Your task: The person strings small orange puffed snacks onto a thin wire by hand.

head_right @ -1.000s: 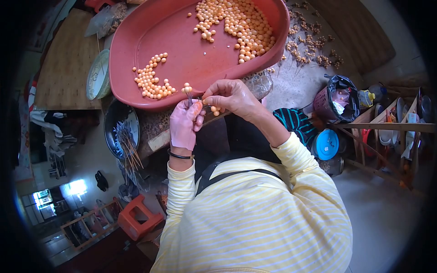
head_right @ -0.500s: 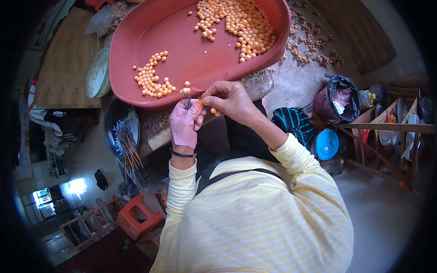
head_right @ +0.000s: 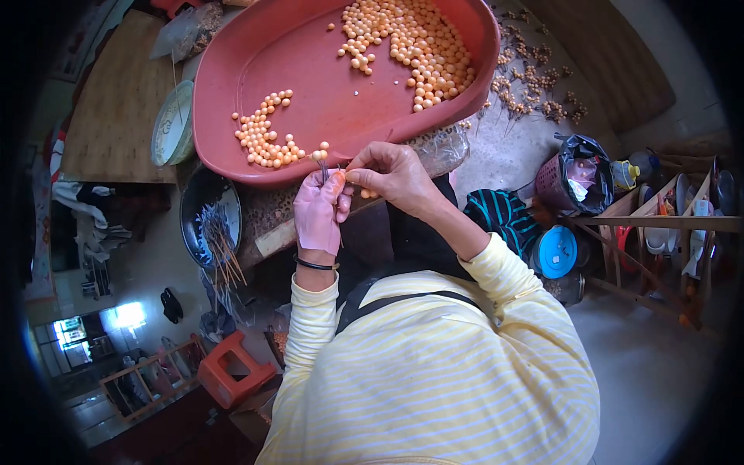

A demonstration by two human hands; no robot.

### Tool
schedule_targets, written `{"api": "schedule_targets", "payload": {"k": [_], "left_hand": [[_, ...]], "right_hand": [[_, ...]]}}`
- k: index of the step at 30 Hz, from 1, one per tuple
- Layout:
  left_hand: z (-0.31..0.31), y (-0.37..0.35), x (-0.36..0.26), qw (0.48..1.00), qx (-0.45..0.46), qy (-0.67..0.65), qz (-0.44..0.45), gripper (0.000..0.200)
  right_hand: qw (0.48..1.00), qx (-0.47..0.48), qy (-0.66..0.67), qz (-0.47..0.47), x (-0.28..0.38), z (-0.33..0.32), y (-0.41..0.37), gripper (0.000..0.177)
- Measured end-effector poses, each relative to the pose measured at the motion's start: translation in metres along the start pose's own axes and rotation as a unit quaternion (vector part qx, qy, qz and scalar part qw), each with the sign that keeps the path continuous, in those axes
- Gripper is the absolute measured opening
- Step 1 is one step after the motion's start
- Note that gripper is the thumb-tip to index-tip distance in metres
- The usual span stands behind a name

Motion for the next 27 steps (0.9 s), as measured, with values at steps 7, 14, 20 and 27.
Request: {"api": "schedule_targets", "payload": {"k": [7,14,20,27], "left_hand": [[-0.004,0.002,0.001,1.000,0.004,-0.005,0.006,0.010],[-0.010,0.001,-0.005,1.000,0.007,-0.018,0.012,0.009],[-0.018,0.002,-0.006,1.000,0.007,-0.008,0.003,0.008],[-0.016,0.002,-0.005,1.000,0.008,-0.008,-0.007,0.008]], "right_hand": [[1.000,0.012,-0.010,0.024,0.002,0.003,0.001,0.003],[0.998,0.048,-0.029,0.041,0.015,0.001,0.010,0.005],[0.877,-0.005,-0.409,-0.252,0.025,0.005,0.047,0.005],[0.743,0.026,-0.611,-0.271,0.012,0.018,0.067,0.008]]}}
Point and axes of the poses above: each hand's wrist, its own y-axis towards the middle knuckle, its own z-axis out of the palm, x = y × z, the point moved 3 cm from there along y, towards the middle knuckle, and after that the axes turned 2 degrees about -z, right-handed, at the moved point
